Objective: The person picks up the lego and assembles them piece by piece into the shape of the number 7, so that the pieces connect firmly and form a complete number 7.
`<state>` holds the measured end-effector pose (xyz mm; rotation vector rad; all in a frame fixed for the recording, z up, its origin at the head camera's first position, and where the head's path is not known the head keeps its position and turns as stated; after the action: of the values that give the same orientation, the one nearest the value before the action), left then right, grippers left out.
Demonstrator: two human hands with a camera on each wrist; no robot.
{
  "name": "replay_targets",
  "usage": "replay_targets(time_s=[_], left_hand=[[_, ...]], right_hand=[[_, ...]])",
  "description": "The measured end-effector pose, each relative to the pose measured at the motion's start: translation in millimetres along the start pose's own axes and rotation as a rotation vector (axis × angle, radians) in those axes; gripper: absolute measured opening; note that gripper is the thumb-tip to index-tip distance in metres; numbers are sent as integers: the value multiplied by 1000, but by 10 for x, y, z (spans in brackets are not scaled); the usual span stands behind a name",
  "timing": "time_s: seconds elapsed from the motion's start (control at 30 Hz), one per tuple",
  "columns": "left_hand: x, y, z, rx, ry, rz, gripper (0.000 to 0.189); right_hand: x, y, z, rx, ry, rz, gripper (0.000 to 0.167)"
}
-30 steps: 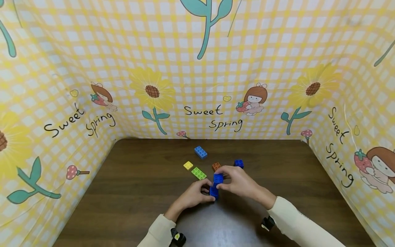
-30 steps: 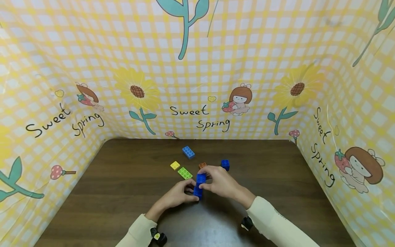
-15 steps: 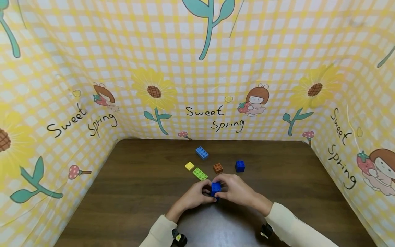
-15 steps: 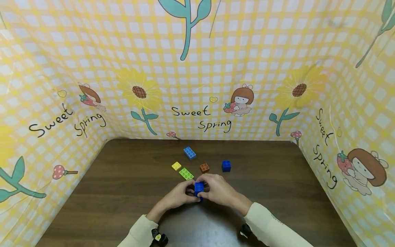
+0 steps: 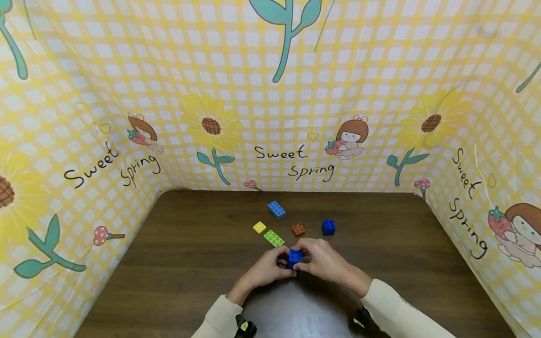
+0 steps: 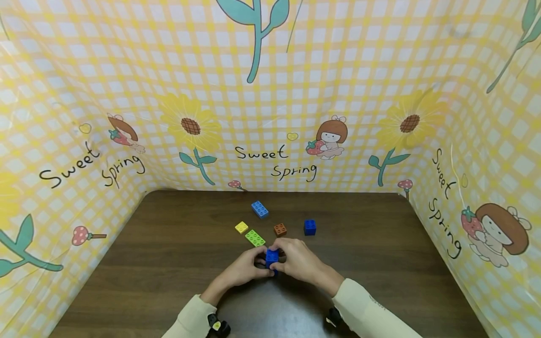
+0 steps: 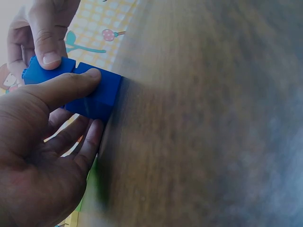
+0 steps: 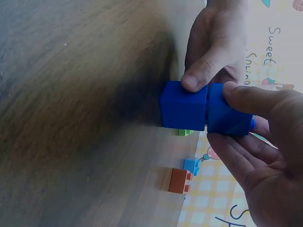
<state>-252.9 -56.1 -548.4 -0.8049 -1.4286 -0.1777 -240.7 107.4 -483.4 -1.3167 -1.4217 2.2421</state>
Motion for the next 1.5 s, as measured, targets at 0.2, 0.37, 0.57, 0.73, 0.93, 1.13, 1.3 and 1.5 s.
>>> replay_targets(time_s=[0.2,0.37,0.57,0.73,0.93,1.13,1.3,1.5], left_hand=[[18,-27,-3,0,14,13,30],[4,-21,-11,-1,-1,30,31],[15,17,-26,-9,-11,35,34],[59,9,-4,-6,-2,32,33],[62,-5,-17,-6,1,17,32],[17,-2,-47,-5,9,28,27],[14,5,-42,-12,14,28,27],[20,-5,-40,-10,-17,42,28]], right_hand=[[-15,14,2,18,-5,10,31],[-5,37,2,21,16,-8,32],[8,44,-24,-7,41,21,31],[22,-11,-23,5,27,38,31],[21,-2,-11,-28,38,59,30],[27,45,-6,-82,48,61,33],[97,-51,-10,-153,26,154,40],[308,-428,-5,-107,31,203,37]])
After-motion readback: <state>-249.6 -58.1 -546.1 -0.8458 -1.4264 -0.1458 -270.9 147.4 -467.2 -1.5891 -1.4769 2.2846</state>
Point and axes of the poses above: each hand's wrist, its own z-axis towards the middle knuckle, its own y-axis out of the palm, x = y × z, the point moved 5 cm from there along z, towards the middle knuckle, and after that the axes turned 5 degrees about -x, right-handed, at the moved point
